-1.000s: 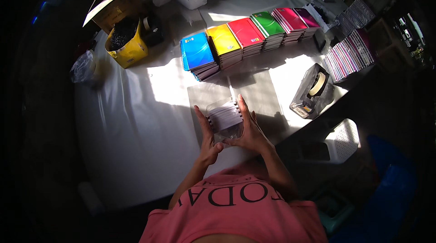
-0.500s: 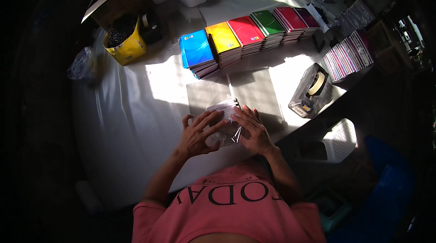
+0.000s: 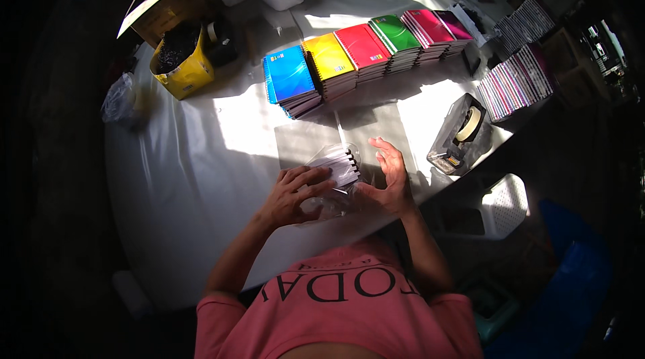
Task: The person places small notebooks into clear plastic sleeves and then stacks the sleeved notebooks onto a larger pile.
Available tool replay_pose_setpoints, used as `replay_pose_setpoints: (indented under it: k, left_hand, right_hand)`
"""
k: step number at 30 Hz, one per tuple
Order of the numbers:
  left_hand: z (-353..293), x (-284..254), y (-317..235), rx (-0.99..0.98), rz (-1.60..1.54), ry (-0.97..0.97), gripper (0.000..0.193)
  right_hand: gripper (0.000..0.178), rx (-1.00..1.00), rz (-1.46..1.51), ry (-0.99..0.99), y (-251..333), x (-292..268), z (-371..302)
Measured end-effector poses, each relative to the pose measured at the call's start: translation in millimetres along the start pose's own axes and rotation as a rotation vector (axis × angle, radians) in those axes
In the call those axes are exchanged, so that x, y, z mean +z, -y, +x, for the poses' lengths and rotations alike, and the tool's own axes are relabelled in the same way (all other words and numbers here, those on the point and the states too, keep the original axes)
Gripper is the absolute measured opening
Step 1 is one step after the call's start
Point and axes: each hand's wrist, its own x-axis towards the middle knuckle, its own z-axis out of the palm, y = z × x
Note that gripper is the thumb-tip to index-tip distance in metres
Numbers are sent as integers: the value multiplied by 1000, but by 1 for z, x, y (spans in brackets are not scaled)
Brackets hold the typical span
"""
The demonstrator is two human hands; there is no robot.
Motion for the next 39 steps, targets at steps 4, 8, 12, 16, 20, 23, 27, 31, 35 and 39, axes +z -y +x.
replay_pose_setpoints:
  k: [4,8,12,16,20,23,27,31,35,39]
  left_hand:
    - [2,-6,-8,0,219,70,83]
    - [5,-15,-13,-7,313,173,85]
    - [8,-22,-16,-30,336,281,84]
    - [10,-28,-15,2,201,229,84]
    - [17,-31,-12,69,155,207,84]
    - [23,-33,-10,19,122,222,81]
    - [26,-46,-25,-79,196,258,85]
    - [26,-50,-23,-93,292,328,94]
    - [32,-54,-24,-96,335,424,97]
    - [31,-56,-24,-84,351,428,101]
  right_hand:
    - [62,-26,-242,188,-2,-7,-6]
    - [61,-168,-598,342,0,-7,-3]
    - [58,-184,-569,443,6,-4,9]
    - [54,-182,-642,476,7,-7,14]
    - [53,-173,-700,472,8,-4,12]
    - [50,-56,-586,499,21,-3,12]
    - [38,-83,-401,-109,9,-50,2]
    - [37,328,-875,-862,-23,-138,-29]
    - [40,712,69,-814,-48,-175,-25]
    - [32,458,454,-756,-48,-179,-24]
